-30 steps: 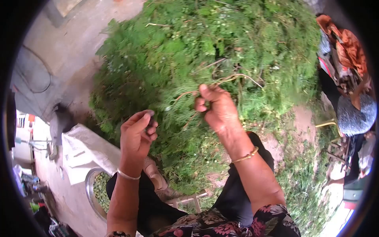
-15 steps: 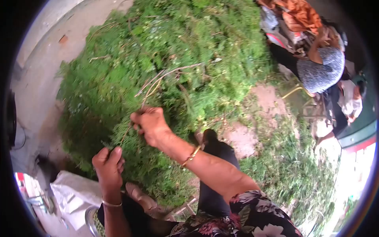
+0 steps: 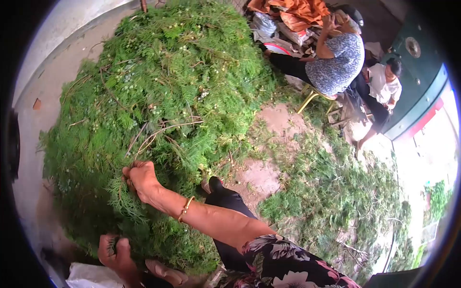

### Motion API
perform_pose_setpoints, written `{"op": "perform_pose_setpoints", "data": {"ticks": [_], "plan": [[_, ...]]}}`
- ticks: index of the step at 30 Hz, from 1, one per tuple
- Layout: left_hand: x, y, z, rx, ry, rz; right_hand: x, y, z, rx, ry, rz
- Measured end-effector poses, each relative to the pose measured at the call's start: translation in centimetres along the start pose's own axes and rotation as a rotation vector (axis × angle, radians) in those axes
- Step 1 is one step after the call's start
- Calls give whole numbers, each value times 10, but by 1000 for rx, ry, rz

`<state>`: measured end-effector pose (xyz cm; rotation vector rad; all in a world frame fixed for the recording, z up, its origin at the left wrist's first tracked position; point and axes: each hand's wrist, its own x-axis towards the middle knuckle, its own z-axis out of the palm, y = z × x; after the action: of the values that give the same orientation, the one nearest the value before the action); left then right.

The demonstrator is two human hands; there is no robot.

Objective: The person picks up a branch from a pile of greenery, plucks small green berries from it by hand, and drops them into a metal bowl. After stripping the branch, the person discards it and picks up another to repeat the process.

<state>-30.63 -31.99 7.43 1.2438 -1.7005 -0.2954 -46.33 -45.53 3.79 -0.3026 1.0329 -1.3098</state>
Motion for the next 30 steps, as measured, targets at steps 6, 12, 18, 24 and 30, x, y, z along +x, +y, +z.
{"op": "perform_pose_setpoints", "data": {"ticks": [6,12,18,24,30], "plan": [[5,-4,9,-957,-113,-882,-4,-15,-12,143,-10,69],[7,-5,24,-990,-187,-858,5,-13,-17,283,-67,88],[13,-14,19,-952,-66,-862,0,-8,-16,157,-74,112],[19,-26,6,-934,4,-820,-15,-2,-8,-183,-194,137],[17,-36,1,-1248,-4,-1002,-16,7,-5,-148,-285,265]]}}
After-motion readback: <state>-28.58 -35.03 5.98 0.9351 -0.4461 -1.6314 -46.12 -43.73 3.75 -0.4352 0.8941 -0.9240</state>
